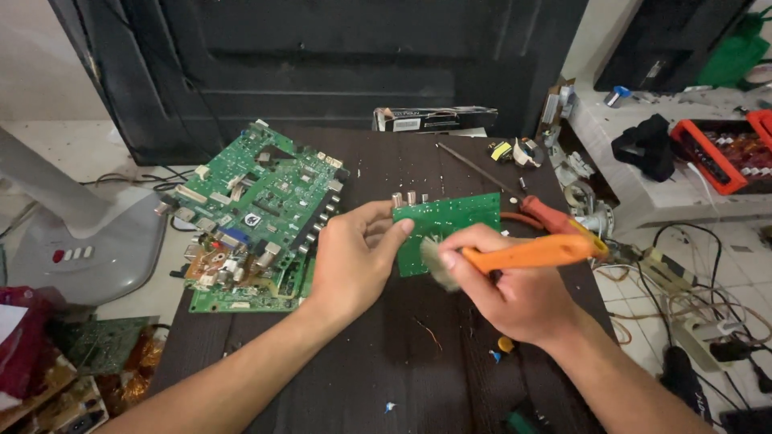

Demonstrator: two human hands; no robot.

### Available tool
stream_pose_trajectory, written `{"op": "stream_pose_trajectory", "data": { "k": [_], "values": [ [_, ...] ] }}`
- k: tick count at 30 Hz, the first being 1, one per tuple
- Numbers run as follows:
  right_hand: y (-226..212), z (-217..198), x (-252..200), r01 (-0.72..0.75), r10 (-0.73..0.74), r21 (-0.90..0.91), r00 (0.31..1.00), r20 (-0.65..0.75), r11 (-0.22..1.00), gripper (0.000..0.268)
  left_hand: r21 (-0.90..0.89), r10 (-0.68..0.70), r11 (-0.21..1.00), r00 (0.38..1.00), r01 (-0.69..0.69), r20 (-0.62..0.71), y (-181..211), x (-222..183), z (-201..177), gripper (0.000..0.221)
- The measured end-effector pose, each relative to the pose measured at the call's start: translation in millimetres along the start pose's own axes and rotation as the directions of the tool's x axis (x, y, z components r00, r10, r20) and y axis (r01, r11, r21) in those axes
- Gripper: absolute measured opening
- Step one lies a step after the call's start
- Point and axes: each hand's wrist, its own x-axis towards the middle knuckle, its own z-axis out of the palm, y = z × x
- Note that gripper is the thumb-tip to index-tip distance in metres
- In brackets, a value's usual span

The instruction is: Repairing and cleaning electronic circuit boards using a soldering iron, brush, and screwdriver.

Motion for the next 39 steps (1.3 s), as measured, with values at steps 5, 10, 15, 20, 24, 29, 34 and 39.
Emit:
{"op": "stream_pose_trajectory", "data": {
  "k": [5, 10, 15, 20, 24, 29, 34, 39],
  "values": [
    [12.3, 2.6, 4.7, 0.067, -0.074, -0.045, 0.980, -0.185, 0.997, 0.017, 0.016, 0.019, 1.000, 1.000, -0.018, -0.013, 1.1, -0.2, 0.9, 0.036],
    [-8.7, -1.4, 8.2, 0.078, -0.079, -0.020, 0.996, -0.043, 0.997, 0.013, 0.016, -0.002, 1.000, 1.000, 0.002, -0.003, -1.4, 1.3, 1.4, 0.037],
    [2.8, -11.0, 9.1, -0.039, -0.026, -0.224, 0.960, -0.278, 0.974, 0.021, 0.027, -0.018, 0.999, 1.000, 0.018, 0.003, -5.8, 2.2, 2.2, 0.036],
    [-20.7, -0.8, 3.9, 0.208, -0.194, -0.113, 0.973, 0.125, 0.971, 0.026, -0.023, 0.047, 0.999, 0.998, -0.048, -0.028, -16.0, 4.1, 4.4, 0.025],
    [-6.7, -1.1, 5.2, 0.179, -0.206, -0.256, 0.975, -0.083, 0.950, 0.023, -0.018, 0.051, 0.998, 0.997, -0.052, -0.064, -17.1, 4.5, 5.7, 0.023],
    [-11.5, -5.6, 5.3, 0.021, -0.057, -0.202, 0.983, -0.173, 0.979, 0.036, -0.028, 0.023, 0.999, 0.998, -0.025, -0.061, -17.4, 3.2, 6.0, 0.021],
    [-13.8, -6.6, 2.9, 0.167, -0.166, -0.073, 0.986, 0.030, 0.983, 0.021, 0.058, 0.035, 0.998, 0.998, -0.031, -0.059, -12.1, 2.5, 5.7, 0.024],
    [-10.0, -14.3, 7.7, 0.101, -0.165, -0.249, 0.954, -0.252, 0.963, 0.026, 0.055, 0.059, 0.997, 0.992, -0.053, -0.113, -19.1, 4.0, 5.7, 0.025]
  ]
}}
